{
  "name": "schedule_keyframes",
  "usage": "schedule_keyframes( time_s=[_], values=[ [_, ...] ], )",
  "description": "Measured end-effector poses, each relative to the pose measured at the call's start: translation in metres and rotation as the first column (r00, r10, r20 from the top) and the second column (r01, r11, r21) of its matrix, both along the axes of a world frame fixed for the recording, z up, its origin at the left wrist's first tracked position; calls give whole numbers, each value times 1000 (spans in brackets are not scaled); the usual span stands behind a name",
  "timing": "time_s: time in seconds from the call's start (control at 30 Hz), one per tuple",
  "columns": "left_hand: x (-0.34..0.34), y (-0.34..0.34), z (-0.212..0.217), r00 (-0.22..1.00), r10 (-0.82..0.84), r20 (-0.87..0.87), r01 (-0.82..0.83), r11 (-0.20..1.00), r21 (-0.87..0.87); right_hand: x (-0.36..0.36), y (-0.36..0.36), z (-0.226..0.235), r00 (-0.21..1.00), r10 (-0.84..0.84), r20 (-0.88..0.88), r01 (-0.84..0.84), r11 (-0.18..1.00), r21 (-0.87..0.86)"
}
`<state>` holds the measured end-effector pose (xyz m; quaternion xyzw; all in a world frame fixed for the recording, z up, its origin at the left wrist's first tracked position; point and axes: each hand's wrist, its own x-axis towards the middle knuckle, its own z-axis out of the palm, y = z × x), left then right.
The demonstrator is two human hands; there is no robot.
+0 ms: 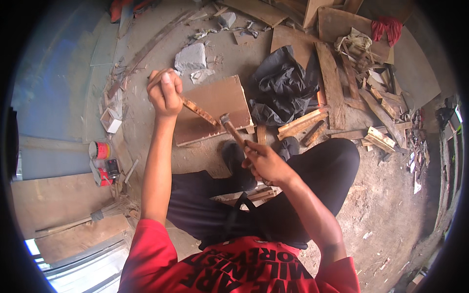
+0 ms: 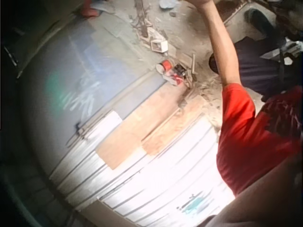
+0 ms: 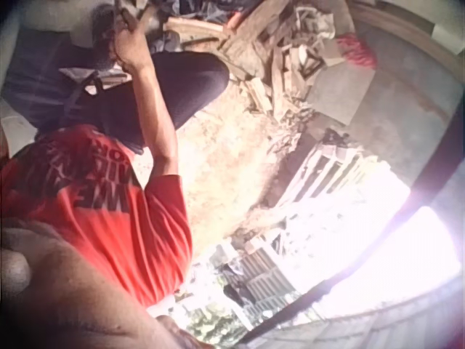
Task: The person sits on the floor and uses a hammer to repeatedly strike a piece of wood placed on a cardboard box, breaking it into smaller pieces. The person then picks up a long metal bar and examines it.
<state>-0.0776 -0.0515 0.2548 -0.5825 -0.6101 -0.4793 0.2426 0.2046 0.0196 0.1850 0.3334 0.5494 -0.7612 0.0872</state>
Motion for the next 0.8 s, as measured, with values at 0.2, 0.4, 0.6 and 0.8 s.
schedule_keyframes(
  time_s=[0.2,0.4,0.6,0.8],
  values=[
    [-1,0,-2,998,54,13,-54,997,58,10,1,-20,987,54,148,-80,981,178],
    [-20,-17,-7,993,97,65,-102,992,80,0,-12,-20,972,116,203,-101,991,-86],
    [-8,-24,-8,1000,9,23,-11,997,79,-13,-22,22,985,157,78,-157,988,-5],
    [25,-10,2,989,-41,-142,45,999,21,-13,-2,51,939,288,186,-303,951,58]
  ],
)
